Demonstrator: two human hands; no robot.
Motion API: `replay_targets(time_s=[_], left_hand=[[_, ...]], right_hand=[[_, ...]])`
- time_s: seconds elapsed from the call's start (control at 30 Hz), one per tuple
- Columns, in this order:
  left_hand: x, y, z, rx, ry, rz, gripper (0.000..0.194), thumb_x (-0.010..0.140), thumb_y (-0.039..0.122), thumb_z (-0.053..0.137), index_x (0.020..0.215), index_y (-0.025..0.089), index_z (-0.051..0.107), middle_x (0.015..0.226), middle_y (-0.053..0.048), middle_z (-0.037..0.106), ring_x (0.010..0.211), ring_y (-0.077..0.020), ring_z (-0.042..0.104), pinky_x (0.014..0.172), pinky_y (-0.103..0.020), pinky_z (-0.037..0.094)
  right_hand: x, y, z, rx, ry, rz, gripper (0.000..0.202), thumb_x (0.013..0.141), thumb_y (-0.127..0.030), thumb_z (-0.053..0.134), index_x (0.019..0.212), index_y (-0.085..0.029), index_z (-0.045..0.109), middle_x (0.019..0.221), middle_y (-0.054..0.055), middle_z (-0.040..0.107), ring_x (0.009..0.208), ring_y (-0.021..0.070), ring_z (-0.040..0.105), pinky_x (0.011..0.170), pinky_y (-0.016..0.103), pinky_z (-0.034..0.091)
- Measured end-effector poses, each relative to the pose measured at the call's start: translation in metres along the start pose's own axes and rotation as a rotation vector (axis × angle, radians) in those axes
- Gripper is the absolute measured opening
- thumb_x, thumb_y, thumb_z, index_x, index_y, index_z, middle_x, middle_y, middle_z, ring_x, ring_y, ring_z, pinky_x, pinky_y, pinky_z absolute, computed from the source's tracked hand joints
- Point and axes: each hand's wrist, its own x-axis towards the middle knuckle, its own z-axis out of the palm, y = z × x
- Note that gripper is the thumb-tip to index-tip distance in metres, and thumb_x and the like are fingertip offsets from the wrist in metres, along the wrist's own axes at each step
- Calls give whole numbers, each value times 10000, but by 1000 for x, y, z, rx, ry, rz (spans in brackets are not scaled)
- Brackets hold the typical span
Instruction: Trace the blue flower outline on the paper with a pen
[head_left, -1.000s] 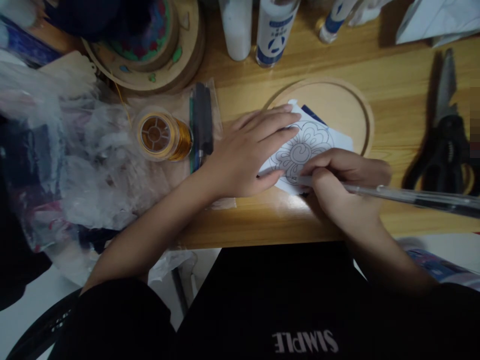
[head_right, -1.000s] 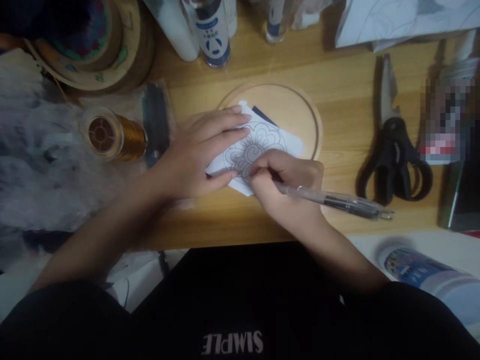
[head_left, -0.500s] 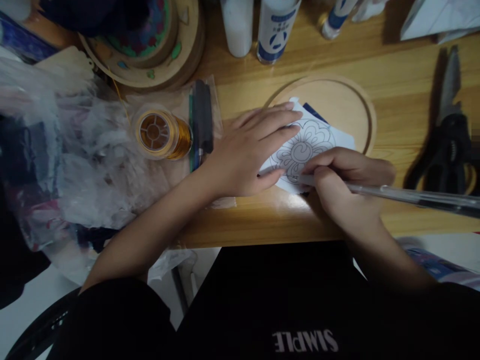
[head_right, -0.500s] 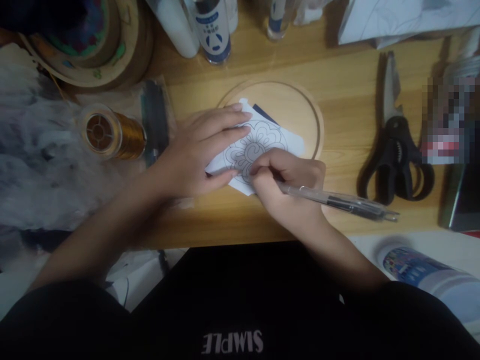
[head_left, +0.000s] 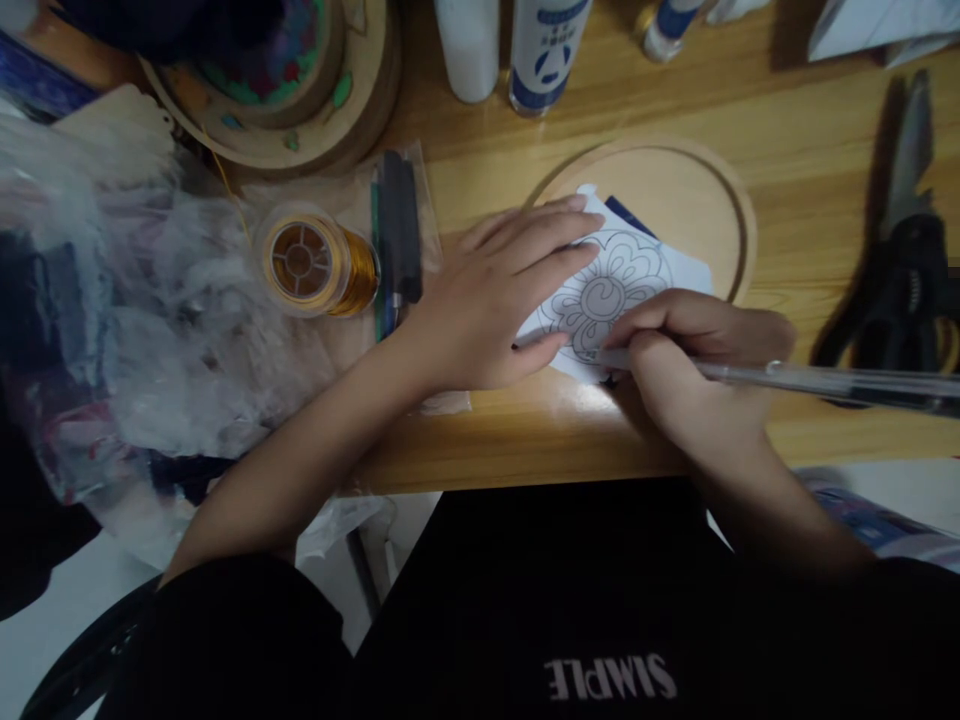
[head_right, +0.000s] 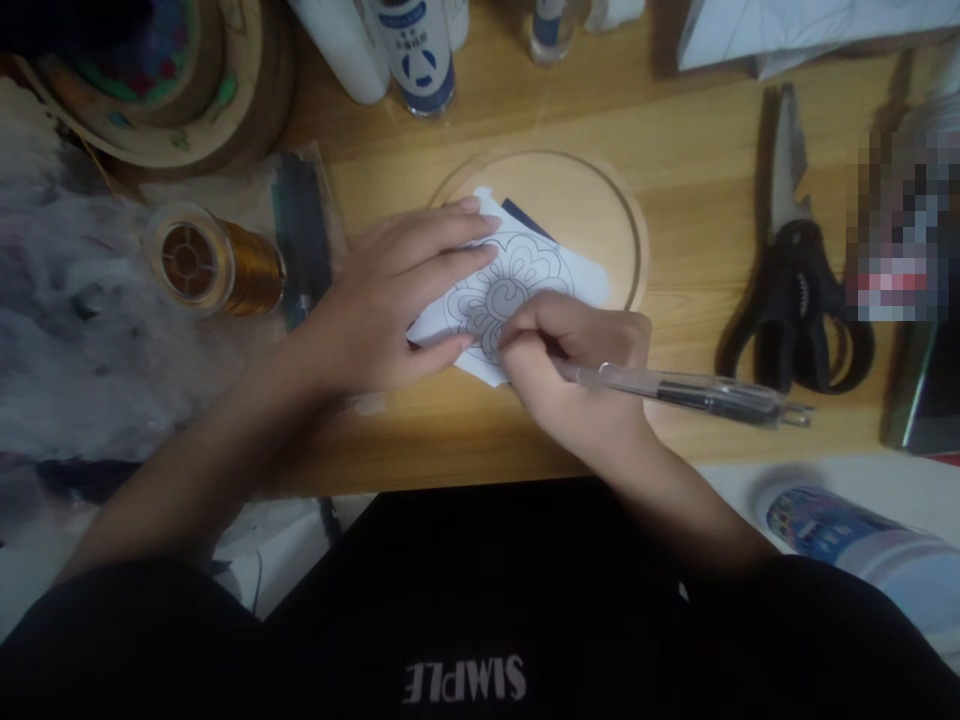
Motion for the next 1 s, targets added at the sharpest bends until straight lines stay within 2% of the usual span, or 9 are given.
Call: replay_targets(time_s=[0.17,0.33,0.5,0.6,0.8,1.0], left_hand=[[-2,-3,3,16,15,41,558,959,475,574,1473,276,488,1593,-41,476,1519,-352,398,1243,-609,322],[-4,-6,4,10,60,79,554,938,429,633,1455,275,503,1586,-56,481,1501,-349,424,1234,-584,342],[-6,-6,5,92,93,157,570,903,306,606,1444,180,476,1576,-135,489,1504,-314,426,1217,-547,381],[-6,-6,4,94,94,150,543,929,332,594,1445,217,470,1576,-115,493,1511,-302,423,1218,-547,383],[-7,-6,5,100,125,175,540,940,303,602,1448,195,456,1558,-146,507,1501,-315,436,1196,-552,406],[-6,-8,7,104,137,195,538,943,325,593,1448,212,445,1544,-136,519,1494,-318,445,1196,-549,399]], right_hand=[[-1,-1,-1,21,8,50,239,726,-65,551,613,-251,649,575,-49,637,521,131,580,543,286,441],[-1,0,0,22,3,33,229,743,-70,569,636,-251,661,572,-48,634,512,127,579,518,285,429],[1,0,0,12,-12,34,211,741,-96,583,629,-253,669,577,-44,649,510,130,579,524,289,442],[1,1,-1,-8,-22,36,209,737,-105,576,615,-252,662,567,-44,647,504,129,578,518,288,439],[0,1,-4,-7,-9,58,236,725,-88,543,611,-250,672,540,-48,644,461,112,558,490,269,436],[2,-2,-1,-8,-6,52,202,740,-143,553,619,-234,687,517,-40,641,472,116,586,474,244,438]])
